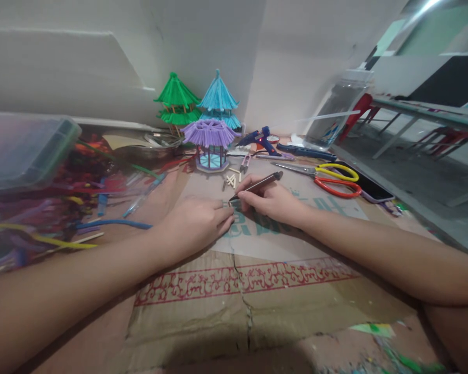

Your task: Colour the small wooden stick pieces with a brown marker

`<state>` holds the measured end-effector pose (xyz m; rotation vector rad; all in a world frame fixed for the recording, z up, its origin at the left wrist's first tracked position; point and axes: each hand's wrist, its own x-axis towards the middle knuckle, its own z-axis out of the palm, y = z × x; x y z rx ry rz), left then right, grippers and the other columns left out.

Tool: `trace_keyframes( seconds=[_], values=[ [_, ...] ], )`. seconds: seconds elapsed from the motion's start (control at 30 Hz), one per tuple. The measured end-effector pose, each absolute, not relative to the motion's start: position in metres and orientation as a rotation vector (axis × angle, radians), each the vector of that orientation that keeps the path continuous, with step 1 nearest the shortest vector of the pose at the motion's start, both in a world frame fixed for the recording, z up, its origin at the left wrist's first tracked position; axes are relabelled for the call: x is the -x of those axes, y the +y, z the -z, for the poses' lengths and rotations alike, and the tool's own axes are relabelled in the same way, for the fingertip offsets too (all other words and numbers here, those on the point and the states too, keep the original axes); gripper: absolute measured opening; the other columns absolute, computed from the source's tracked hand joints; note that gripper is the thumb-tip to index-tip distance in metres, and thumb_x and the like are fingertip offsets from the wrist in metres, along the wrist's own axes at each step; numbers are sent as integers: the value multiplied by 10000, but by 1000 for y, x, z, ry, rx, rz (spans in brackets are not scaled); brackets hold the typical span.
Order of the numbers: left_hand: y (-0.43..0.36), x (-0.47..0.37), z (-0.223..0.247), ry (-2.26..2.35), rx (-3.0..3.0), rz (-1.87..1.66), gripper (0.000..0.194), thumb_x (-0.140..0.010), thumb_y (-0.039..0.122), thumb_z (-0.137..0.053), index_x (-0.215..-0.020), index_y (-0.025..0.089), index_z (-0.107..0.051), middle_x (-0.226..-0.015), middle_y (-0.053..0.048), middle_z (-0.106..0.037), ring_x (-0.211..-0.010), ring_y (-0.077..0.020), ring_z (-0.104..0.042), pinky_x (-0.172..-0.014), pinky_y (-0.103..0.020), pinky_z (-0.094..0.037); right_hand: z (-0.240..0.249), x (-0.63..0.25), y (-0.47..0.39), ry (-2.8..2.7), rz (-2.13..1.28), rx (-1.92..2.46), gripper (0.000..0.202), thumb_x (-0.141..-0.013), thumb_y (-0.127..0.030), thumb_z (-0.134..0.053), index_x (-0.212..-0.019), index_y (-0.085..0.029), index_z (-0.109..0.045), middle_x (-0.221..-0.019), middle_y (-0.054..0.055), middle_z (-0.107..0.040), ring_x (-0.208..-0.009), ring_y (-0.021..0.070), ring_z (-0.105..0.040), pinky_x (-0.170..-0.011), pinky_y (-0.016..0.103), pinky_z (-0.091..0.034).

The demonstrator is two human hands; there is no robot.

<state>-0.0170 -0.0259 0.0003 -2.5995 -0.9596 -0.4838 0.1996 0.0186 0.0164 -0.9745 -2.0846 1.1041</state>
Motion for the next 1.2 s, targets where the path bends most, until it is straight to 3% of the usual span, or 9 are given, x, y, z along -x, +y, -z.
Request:
trace_keyframes(
  seconds=[0.6,0.9,1.2],
  values=[
    [-27,16,-1,-996,2607,419,275,-1009,293,-489,-884,180,-705,-688,-35,-686,-617,-196,-640,-584,-312,-420,-17,-201,18,-2103,-1100,973,112,-943,-303,-591,-972,-195,-584,-694,-7,-675,-602,127,-601,-520,250,-431],
    [-27,16,-1,-1002,2601,409,296,-1017,299,-475,-868,179,-700,-684,-32,-678,-613,-187,-638,-583,-305,-423,-16,-200,20,-2107,-1114,937,92,-945,-286,-590,-975,-199,-592,-715,-9,-683,-648,140,-643,-627,279,-507],
    [-27,16,-2,-985,2599,423,272,-1007,283,-494,-853,181,-694,-681,-31,-681,-606,-204,-641,-567,-319,-414,-15,-200,20,-2093,-1108,973,117,-956,-314,-584,-977,-199,-582,-698,-14,-678,-585,121,-599,-526,249,-433]
  ],
)
